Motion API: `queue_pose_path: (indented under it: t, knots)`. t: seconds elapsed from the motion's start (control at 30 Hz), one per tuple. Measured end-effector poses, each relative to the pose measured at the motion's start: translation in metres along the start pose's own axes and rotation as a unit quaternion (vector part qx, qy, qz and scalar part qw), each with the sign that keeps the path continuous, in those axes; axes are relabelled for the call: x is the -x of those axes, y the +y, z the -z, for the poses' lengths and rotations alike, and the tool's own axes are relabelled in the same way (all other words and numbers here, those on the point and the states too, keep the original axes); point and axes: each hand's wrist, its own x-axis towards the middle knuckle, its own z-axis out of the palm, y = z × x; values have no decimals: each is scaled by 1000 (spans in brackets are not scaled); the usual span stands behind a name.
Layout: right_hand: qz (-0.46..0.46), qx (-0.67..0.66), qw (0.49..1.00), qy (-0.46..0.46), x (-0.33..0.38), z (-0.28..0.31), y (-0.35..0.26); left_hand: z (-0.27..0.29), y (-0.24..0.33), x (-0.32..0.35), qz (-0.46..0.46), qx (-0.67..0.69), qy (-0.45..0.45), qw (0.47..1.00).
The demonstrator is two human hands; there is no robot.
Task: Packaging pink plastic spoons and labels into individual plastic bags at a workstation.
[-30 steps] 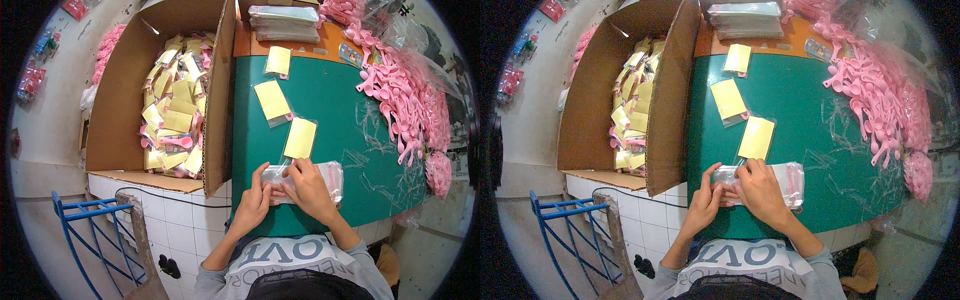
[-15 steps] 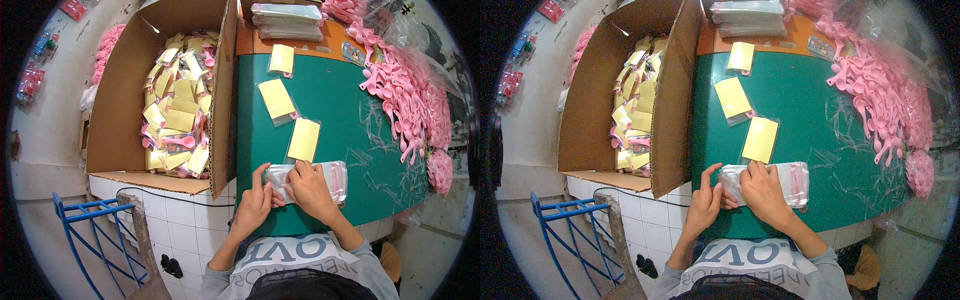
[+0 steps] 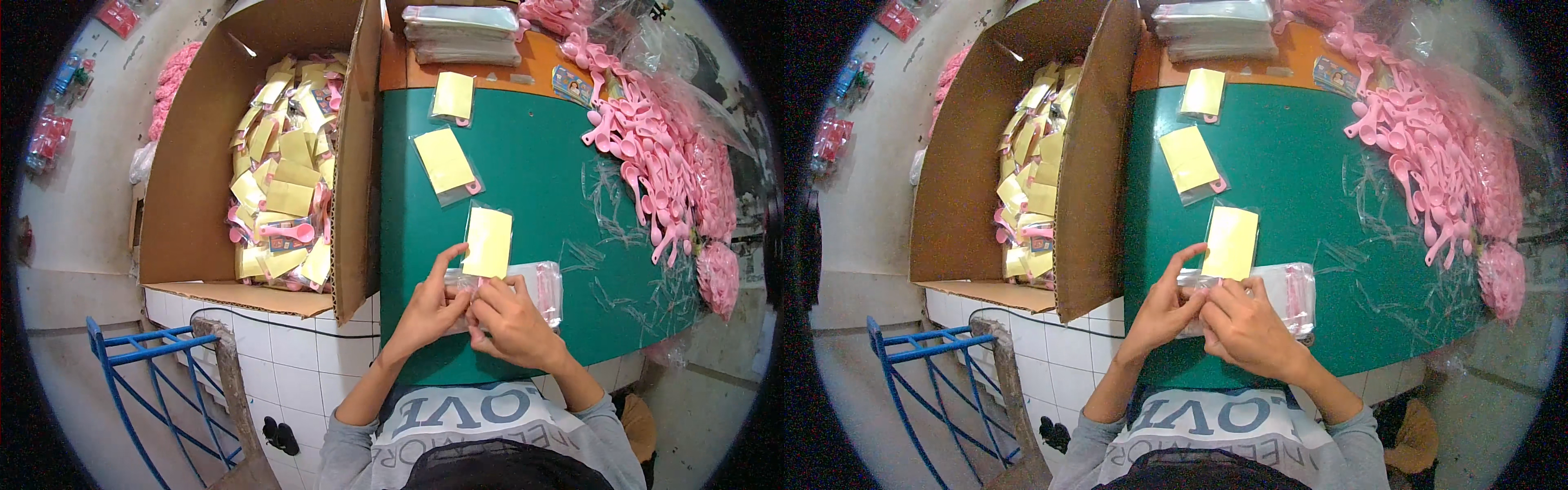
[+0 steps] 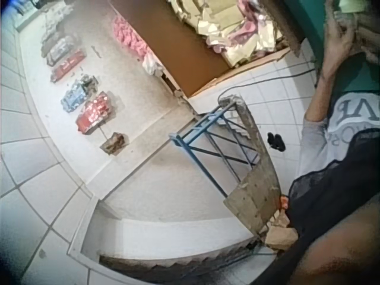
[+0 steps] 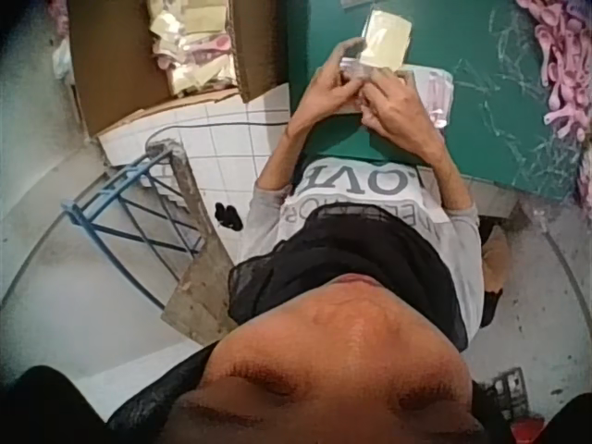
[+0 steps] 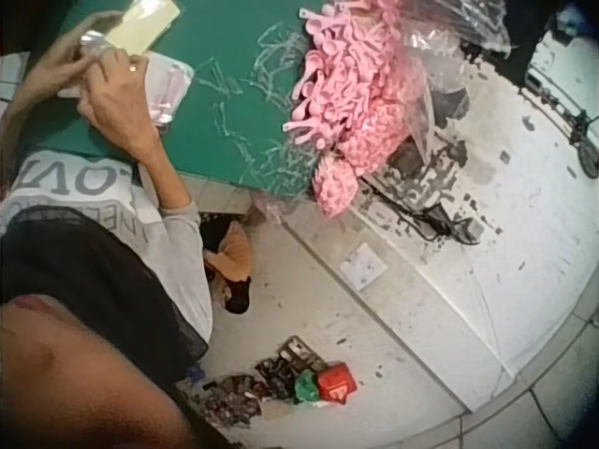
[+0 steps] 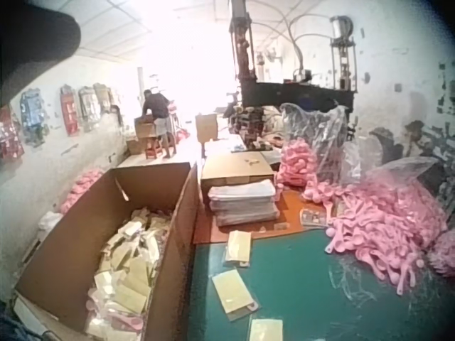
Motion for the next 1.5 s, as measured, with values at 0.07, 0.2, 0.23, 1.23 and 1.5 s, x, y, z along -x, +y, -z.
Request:
queue_pose_path:
  t: [0.07, 0.2, 0.23, 1.23, 1.5]
  knots:
    - [33, -70, 997, -9, 7, 3, 7, -3, -2, -3, 1, 9, -6, 1000]
    - [11, -330, 942, -50, 27, 45, 41, -3, -8, -2, 15, 85, 30, 996]
    - [5, -382, 924, -23, 40, 61, 62, 0, -8, 0, 19, 156, 16, 987]
    - [-306, -489, 805, 139, 56, -14, 20, -22, -5, 31, -61, -103, 51, 992]
    - [-385, -510, 735, 226, 45, -19, 10, -34, -21, 31, 14, -14, 122, 992]
